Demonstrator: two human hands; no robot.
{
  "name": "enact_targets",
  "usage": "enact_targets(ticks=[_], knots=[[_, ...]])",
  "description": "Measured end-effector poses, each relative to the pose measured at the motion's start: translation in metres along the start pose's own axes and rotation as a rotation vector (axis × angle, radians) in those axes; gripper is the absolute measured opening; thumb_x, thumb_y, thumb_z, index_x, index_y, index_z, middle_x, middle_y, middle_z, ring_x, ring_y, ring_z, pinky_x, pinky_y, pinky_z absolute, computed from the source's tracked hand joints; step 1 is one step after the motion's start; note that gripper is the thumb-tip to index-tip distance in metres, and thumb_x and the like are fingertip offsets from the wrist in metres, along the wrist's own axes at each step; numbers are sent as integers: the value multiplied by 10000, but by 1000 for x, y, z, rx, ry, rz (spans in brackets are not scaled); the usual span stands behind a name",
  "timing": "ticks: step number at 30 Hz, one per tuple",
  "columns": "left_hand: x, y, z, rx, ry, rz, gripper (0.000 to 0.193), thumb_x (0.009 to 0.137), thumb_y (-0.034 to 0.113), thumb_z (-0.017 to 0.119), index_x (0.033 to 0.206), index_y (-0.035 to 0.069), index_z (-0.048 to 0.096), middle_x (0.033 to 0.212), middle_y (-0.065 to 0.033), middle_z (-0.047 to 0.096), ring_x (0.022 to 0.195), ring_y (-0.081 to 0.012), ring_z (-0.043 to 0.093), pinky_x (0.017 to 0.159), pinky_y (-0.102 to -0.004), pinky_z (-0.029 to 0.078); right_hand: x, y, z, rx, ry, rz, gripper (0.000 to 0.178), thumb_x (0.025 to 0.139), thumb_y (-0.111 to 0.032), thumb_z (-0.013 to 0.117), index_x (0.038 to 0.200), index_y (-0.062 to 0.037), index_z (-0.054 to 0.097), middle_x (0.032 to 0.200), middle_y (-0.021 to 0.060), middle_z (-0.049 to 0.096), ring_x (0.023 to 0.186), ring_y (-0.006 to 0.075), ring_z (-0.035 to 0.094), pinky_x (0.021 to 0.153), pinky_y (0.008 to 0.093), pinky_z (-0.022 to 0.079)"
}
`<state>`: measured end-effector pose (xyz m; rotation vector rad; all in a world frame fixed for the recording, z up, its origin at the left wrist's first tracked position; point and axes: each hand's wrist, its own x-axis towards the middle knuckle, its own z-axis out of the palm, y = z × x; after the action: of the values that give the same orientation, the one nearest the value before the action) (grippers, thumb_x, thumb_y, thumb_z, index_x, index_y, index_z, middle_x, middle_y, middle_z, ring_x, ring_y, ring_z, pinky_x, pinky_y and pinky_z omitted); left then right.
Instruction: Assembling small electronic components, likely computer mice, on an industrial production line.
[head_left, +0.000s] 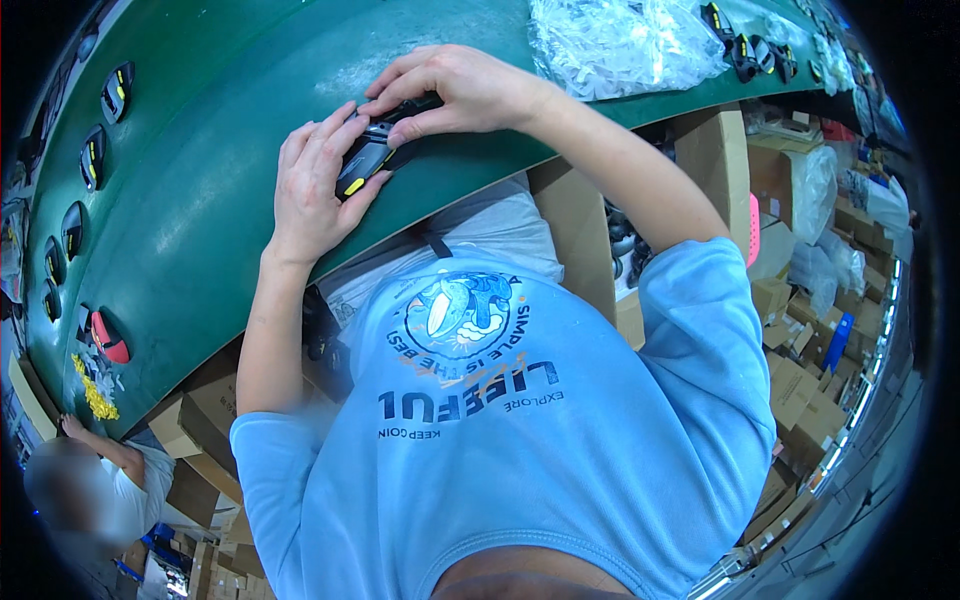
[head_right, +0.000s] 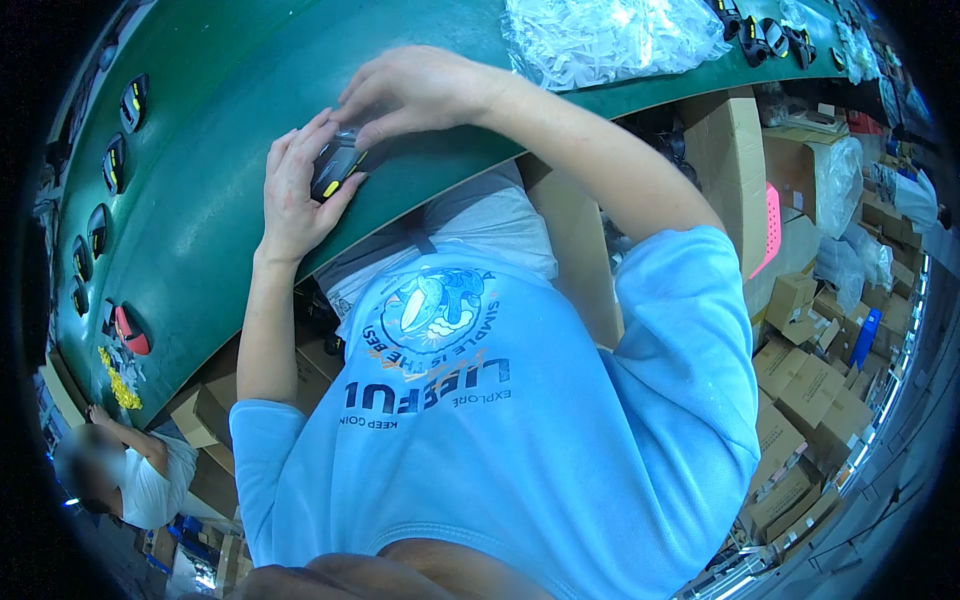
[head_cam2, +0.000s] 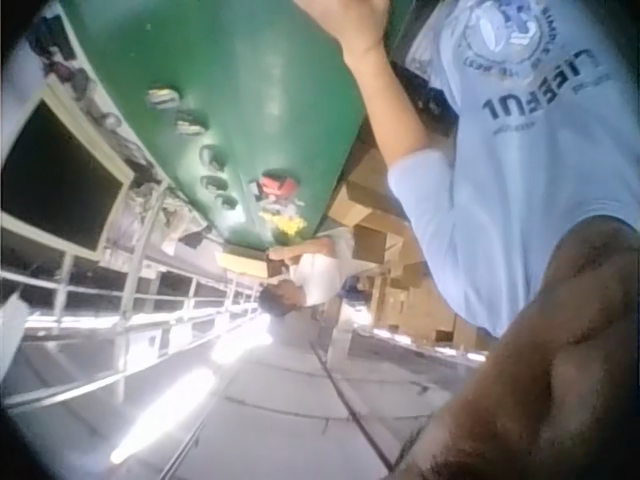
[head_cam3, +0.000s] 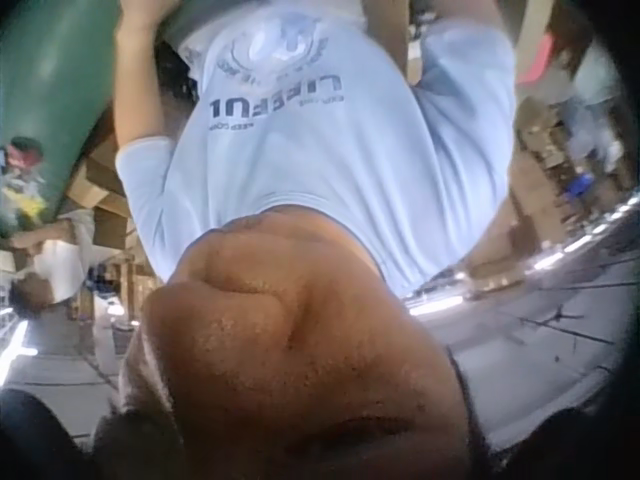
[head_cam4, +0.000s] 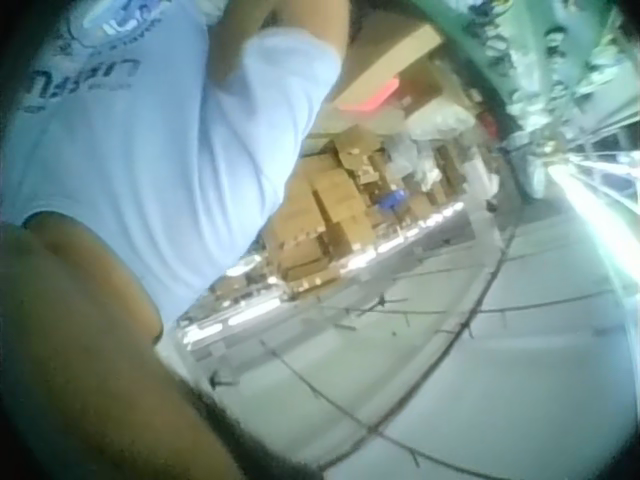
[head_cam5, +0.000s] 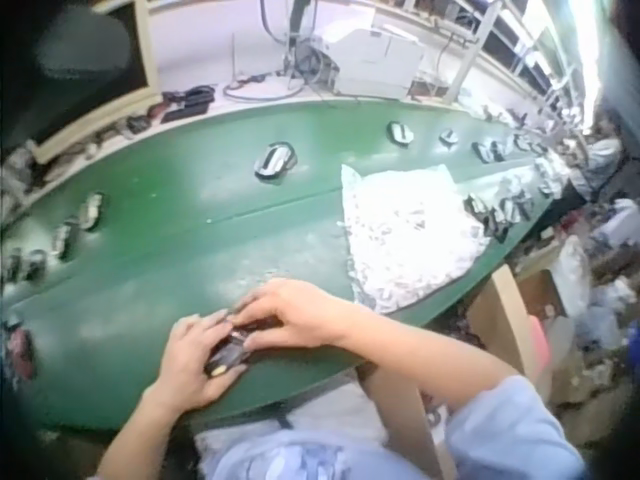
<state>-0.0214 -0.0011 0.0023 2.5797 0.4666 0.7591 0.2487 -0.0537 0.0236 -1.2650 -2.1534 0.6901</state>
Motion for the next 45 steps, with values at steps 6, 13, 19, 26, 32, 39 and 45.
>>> enact_targets(ticks=[6,13,19,26,32,39,45], knots=[[-3,3,0,35,-30,-15,698,791,175,932,1411,80,626,1486,-175,655,1246,-399,633,1088,-494,501,17,7,-14,-68,-174,-15,460,881,-400,868,1249,-129,820,1324,107,758,1159,324,721,969,424,585],[1,5,4,12,-11,49,616,782,158,936,1333,59,679,1463,-190,670,1189,-396,666,1025,-488,544,5,-9,-9,-46,-168,158,460,867,-430,857,1266,-203,821,1222,91,801,1069,335,759,900,453,606],[0,-4,-8,43,-42,70,544,808,123,920,1308,40,720,1398,-195,714,1150,-385,686,1002,-463,558,22,-14,-7,-115,-187,154,466,873,-510,824,1268,-262,820,1152,62,818,1049,341,761,842,478,605],[2,-13,5,54,-24,108,588,871,118,870,1395,7,627,1440,-265,659,1196,-436,649,1036,-504,511,-85,-25,17,-103,635,29,273,921,-363,839,1113,-168,832,1020,49,802,931,298,725,806,412,583],[-5,-11,-5,69,-15,93,582,851,116,846,1377,2,623,1458,-268,642,1189,-459,621,1046,-522,499,-256,20,-15,-427,1336,645,155,936,-241,793,902,-92,819,895,117,776,831,339,702,749,443,552],[-19,-19,5,-7,8,64,583,847,124,832,1366,-27,613,1406,-281,649,1186,-464,601,1030,-533,490,-370,69,107,-405,408,1487,758,838,-555,843,1476,-202,638,1462,144,633,1323,449,567,1076,585,490],[-16,-21,6,-15,39,27,580,843,121,833,1360,-26,615,1402,-282,650,1178,-459,601,1030,-527,487,-342,86,122,-286,624,1532,423,959,-342,759,1327,-140,704,1251,179,747,1155,409,716,967,534,584]])
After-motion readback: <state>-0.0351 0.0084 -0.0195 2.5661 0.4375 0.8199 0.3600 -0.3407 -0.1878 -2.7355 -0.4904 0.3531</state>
